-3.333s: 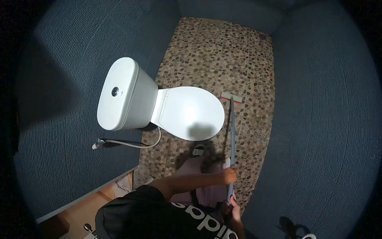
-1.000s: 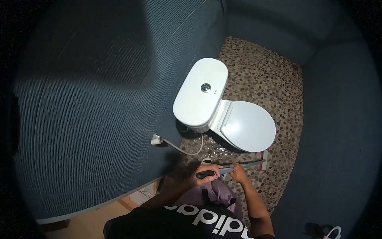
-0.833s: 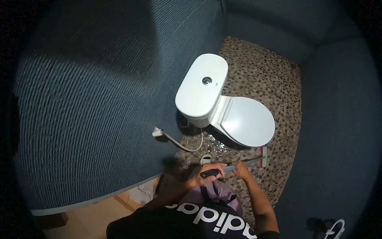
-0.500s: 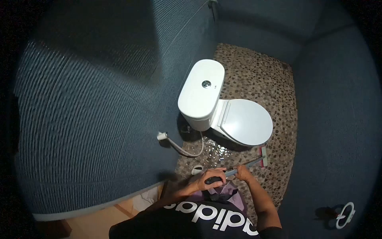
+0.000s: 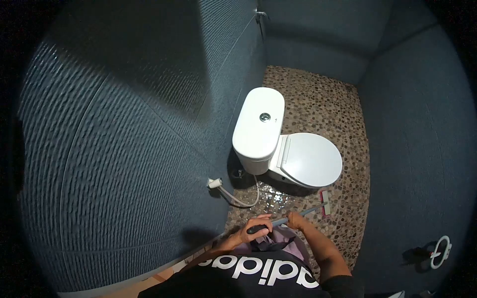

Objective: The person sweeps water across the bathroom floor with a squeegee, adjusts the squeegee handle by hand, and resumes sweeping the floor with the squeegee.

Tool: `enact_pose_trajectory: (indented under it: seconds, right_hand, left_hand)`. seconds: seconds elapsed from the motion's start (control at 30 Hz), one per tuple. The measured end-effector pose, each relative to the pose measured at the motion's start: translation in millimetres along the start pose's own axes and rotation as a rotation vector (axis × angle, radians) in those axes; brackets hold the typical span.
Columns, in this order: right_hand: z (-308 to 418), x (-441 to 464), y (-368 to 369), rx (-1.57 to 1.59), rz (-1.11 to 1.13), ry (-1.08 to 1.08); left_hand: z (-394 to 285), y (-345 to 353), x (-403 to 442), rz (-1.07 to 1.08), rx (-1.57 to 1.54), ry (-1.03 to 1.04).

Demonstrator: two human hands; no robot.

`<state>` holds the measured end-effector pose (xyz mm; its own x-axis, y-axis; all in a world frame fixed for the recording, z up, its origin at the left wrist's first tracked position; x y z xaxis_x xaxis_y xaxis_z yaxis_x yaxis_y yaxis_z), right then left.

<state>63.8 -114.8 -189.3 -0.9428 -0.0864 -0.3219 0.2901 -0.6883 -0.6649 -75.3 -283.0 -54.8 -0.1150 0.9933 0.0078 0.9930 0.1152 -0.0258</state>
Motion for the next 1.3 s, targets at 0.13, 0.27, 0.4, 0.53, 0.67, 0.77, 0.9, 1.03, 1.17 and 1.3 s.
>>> enact_pose_trajectory:
  seconds: [0.13,0.27,0.4,0.53,0.67,0.77,0.9,1.03,1.17,1.3]
  right_hand:
    - [2.0,4.2,9.8,-0.013,-0.013,0.025]
    - [-3.6,7.3,13.4,-0.039,-0.019,0.03]
    - [-3.3,11.0,11.2,-0.036,0.006,0.039]
    - [-14.8,14.8,17.0,-0.024,0.07,0.072]
    - [2.8,14.3,4.0,-0.006,0.067,0.067]
    - [-8.9,14.2,15.0,-0.047,0.004,0.006]
    - [-35.8,15.6,38.5,-0.152,-0.019,-0.007]
    - [-30.2,11.9,36.3,-0.125,-0.009,-0.004]
    - [-31.4,14.4,36.6,-0.181,0.091,-0.013]
    - [-42.4,16.4,42.3,-0.135,0.138,-0.013]
  left_hand:
    - [4.2,-2.5,-7.2,-0.031,-0.024,-0.017]
    - [1.9,-1.6,-6.8,-0.065,-0.059,0.006]
    - [-0.9,-6.1,-7.1,-0.066,-0.08,-0.047]
    - [3.5,-7.3,-5.8,-0.062,-0.054,-0.01]
    - [3.3,-7.1,-5.9,-0.093,-0.045,0.034]
    - [5.1,-7.4,-7.3,-0.1,-0.051,0.005]
    - [12.2,-5.3,-8.5,-0.106,-0.082,-0.069]
    - [12.6,-4.0,-10.0,-0.086,-0.09,-0.084]
    - [17.8,-3.1,-12.9,-0.099,-0.097,-0.064]
    - [14.8,-5.0,-11.8,-0.103,-0.084,-0.043]
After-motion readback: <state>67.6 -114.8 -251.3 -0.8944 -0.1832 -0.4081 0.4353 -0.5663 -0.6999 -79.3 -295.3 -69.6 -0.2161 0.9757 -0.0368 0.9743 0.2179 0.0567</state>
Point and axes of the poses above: each hand's wrist, its own x-axis towards the middle knuckle, its own y-axis out of the palm, z = x × y, the point moved 1 cm from there along x, towards the middle knuckle, and after that the axes turned 15 degrees about -y, right-handed, at the moved point
